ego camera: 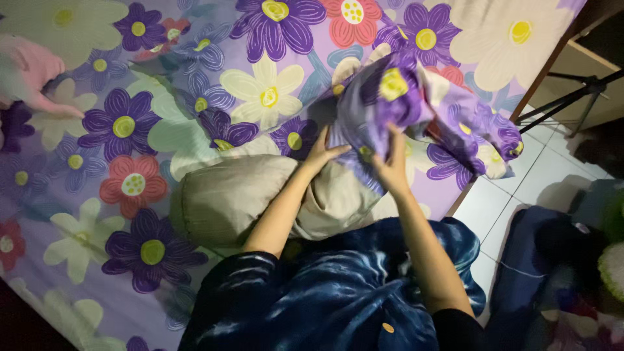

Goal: The person places a stuffed unicorn and a small plush toy on a floral bedsheet, then inserts a pillow into a matching floral pillowcase. They adjust the pillow inside the case, smooth the fabric, and arrange the finished pillow on the bed.

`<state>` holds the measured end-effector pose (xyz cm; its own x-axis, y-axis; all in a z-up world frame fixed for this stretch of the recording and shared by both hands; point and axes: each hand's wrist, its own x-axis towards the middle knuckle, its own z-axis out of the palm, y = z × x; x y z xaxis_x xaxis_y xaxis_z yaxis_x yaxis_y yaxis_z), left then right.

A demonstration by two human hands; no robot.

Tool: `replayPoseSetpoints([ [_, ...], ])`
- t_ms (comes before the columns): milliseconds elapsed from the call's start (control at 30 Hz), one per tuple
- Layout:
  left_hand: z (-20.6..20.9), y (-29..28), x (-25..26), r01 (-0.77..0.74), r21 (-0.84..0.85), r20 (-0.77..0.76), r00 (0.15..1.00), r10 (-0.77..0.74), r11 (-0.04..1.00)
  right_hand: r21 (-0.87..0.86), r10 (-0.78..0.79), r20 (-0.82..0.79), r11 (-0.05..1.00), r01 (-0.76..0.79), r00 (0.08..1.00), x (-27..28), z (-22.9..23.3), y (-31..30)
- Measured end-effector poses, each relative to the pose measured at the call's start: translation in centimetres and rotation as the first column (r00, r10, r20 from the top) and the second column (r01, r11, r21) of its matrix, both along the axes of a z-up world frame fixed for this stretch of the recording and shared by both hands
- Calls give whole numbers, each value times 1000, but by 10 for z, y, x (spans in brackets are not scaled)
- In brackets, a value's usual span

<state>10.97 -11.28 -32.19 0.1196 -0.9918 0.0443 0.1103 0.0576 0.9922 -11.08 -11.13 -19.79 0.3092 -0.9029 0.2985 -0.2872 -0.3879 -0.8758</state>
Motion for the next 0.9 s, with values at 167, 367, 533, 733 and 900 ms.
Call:
replayPoseSetpoints([
  [167, 25, 6, -3, -10, -13, 253, 967, 13, 1000, 261, -191, 334, 960, 104, 923, -47, -10, -36],
  [367, 49, 6, -13, -103, -182, 519, 835, 185, 978, -40, -366, 35, 929, 367, 930, -55, 9, -48],
  [533, 81, -3, -2, -270, -283, 451, 809, 376, 920, -355, -126, -297, 935, 13, 947, -9, 43, -4],
  [733, 100, -25, -5, -178, -530, 417, 797, 437, 829, -273, 125, -252, 942, -194, 960, 15, 59, 39],
  [900, 85, -17, -9, -169, -284, 518, 801, 300, 944, -66, -338, 11, 939, 338, 941, -19, 19, 7],
])
